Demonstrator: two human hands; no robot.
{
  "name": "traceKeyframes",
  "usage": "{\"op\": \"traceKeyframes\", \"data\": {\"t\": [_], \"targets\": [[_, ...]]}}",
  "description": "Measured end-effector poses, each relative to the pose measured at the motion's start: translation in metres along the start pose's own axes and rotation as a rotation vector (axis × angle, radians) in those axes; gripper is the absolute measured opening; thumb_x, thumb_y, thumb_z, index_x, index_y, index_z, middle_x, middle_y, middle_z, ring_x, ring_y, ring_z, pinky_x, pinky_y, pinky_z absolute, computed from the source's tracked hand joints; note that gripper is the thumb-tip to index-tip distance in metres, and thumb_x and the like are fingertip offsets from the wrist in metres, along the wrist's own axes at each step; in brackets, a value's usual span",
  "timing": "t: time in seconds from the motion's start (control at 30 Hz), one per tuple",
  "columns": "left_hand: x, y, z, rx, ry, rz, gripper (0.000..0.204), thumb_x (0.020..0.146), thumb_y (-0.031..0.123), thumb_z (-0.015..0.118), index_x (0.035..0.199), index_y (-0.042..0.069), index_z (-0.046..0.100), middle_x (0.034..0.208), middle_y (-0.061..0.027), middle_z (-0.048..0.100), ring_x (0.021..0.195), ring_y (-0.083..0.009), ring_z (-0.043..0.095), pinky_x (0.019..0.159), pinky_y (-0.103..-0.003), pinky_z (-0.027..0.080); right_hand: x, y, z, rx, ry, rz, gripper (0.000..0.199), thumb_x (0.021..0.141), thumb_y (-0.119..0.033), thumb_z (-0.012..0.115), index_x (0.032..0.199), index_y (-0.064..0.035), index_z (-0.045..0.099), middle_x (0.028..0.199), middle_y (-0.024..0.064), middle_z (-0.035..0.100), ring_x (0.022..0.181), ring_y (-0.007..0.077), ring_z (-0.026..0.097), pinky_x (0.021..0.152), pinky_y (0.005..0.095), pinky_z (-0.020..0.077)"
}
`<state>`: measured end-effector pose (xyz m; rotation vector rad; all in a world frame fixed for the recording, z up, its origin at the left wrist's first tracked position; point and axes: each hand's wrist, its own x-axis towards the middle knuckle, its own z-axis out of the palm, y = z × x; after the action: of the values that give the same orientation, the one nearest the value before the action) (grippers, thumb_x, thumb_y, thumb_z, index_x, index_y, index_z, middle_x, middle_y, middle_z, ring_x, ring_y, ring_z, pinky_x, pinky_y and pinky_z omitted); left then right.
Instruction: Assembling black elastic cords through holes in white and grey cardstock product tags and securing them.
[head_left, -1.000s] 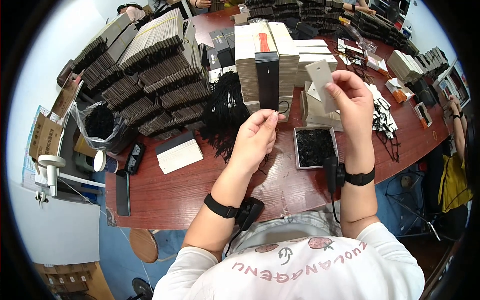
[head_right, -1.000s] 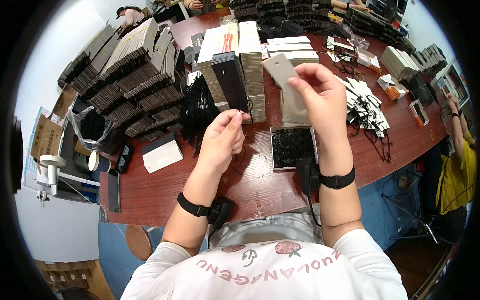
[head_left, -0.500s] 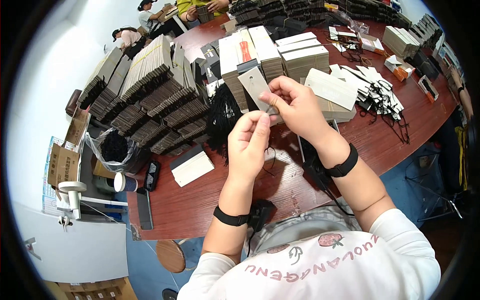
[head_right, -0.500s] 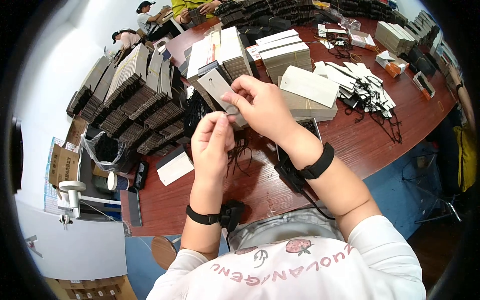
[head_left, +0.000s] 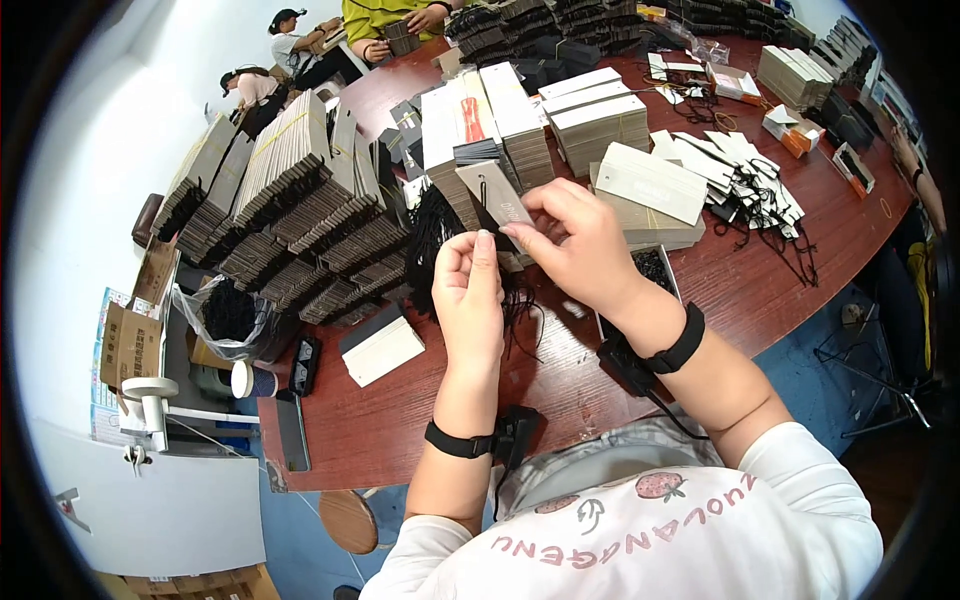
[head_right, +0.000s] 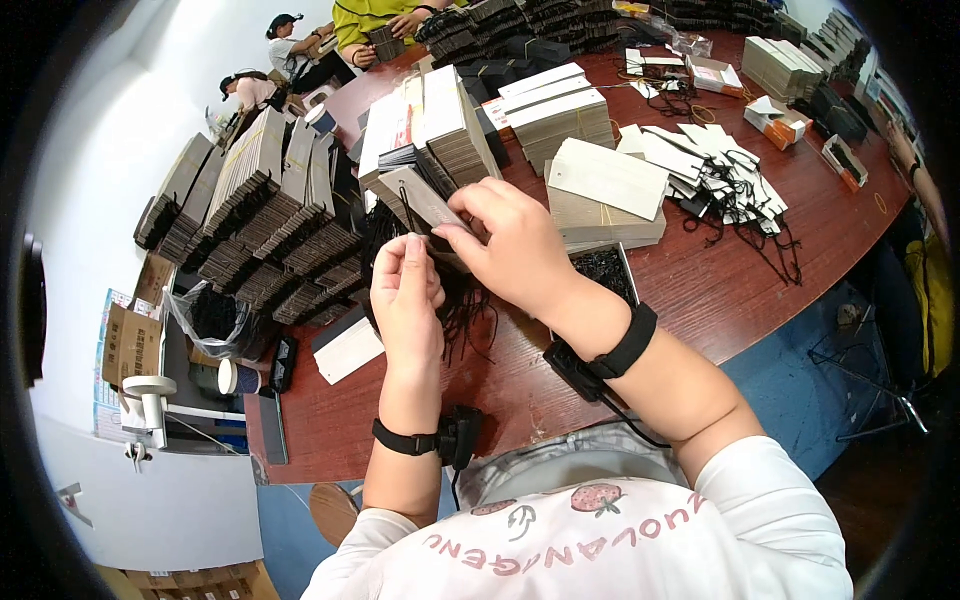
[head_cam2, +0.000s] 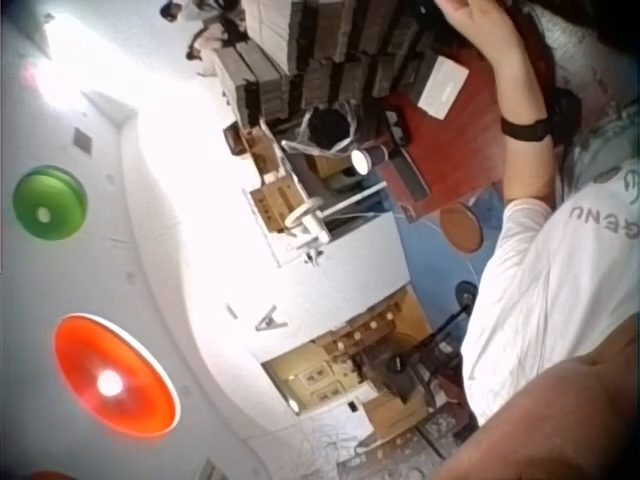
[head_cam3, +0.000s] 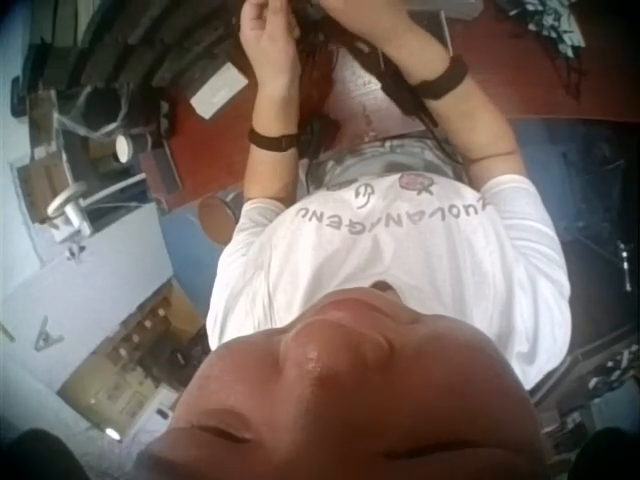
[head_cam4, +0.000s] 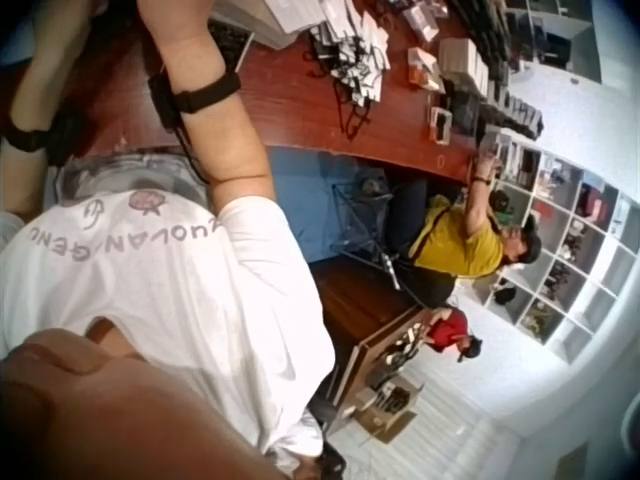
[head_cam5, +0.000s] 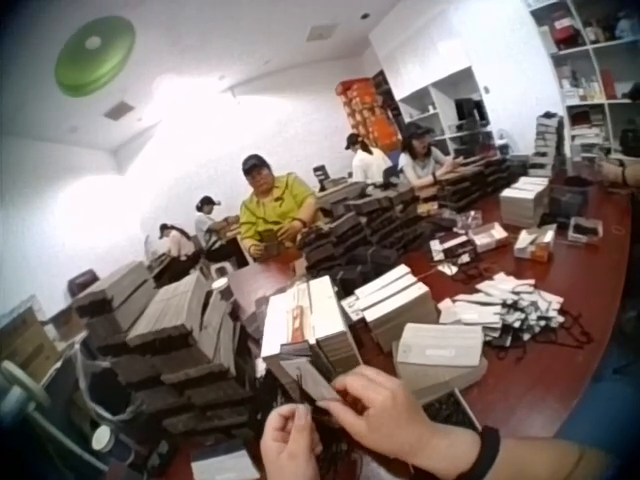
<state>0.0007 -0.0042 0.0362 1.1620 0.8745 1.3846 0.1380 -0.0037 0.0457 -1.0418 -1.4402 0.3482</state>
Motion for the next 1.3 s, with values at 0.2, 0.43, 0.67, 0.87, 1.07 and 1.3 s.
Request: {"op": "traceKeyframes", "data": {"t": [0.2,0.43,0.67,0.87,1.07,1.3], "targets": [[-0.002,-0.022,0.000,0.514,0.042,0.423,0.034,0.087,0.008,0.059,0.119,-0.001,0.052,0.095,-0.0037,0.053,0.075,-0.0065,0.046,0.066,-0.020,0.040,-0.007,0.000,0.002,-0.259,0.055,-0.217,0.013,0.072,-0.010,0.068,0.074,-0.0041,0.056,0.072,0.0102,0.055,0.063,0.0282,0.056,0.054,0.0354,0.0461],[-0.008,-0.018,-0.002,0.628,0.004,0.428,0.031,0.088,0.005,0.056,0.118,-0.004,0.052,0.101,-0.0052,0.052,0.088,-0.0095,0.053,0.076,-0.022,0.044,-0.009,-0.004,0.002,-0.349,0.077,-0.247,0.014,0.072,-0.010,0.067,0.071,-0.0048,0.054,0.068,0.0095,0.052,0.058,0.0282,0.054,0.051,0.0357,0.0453],[-0.010,-0.014,0.005,0.546,0.035,0.420,0.033,0.088,0.003,0.055,0.120,-0.004,0.051,0.102,-0.0065,0.050,0.087,-0.0091,0.052,0.077,-0.023,0.045,-0.011,-0.003,0.007,-0.173,0.079,-0.170,0.019,0.074,-0.009,0.064,0.089,-0.0032,0.054,0.076,0.0123,0.057,0.065,0.0298,0.058,0.056,0.0362,0.0475],[-0.009,-0.019,0.003,0.663,0.025,0.573,0.031,0.085,0.005,0.058,0.115,-0.003,0.056,0.094,-0.0075,0.052,0.066,-0.0083,0.044,0.058,-0.022,0.039,-0.012,-0.001,0.005,-0.208,0.079,-0.198,0.016,0.074,-0.008,0.063,0.085,-0.0045,0.052,0.073,0.0116,0.056,0.064,0.0305,0.057,0.055,0.0377,0.0467],[-0.012,-0.025,-0.004,0.436,0.009,0.405,0.024,0.092,0.004,0.049,0.115,-0.005,0.048,0.106,-0.0067,0.053,0.093,-0.0108,0.052,0.082,-0.024,0.044,-0.013,-0.004,0.008,-0.146,-0.016,-0.128,0.021,0.078,-0.016,0.060,0.092,-0.0039,0.051,0.069,0.0150,0.060,0.062,0.0330,0.059,0.052,0.0405,0.0467],[-0.019,-0.030,0.003,0.266,0.089,0.483,0.011,0.091,0.008,0.052,0.101,0.003,0.052,0.084,0.0010,0.054,0.063,-0.0014,0.041,0.055,-0.015,0.032,-0.009,0.003,-0.005,-0.058,0.067,-0.142,0.016,0.079,-0.007,0.053,0.094,-0.0016,0.052,0.073,0.0175,0.059,0.067,0.0352,0.059,0.057,0.0417,0.0465]]}}
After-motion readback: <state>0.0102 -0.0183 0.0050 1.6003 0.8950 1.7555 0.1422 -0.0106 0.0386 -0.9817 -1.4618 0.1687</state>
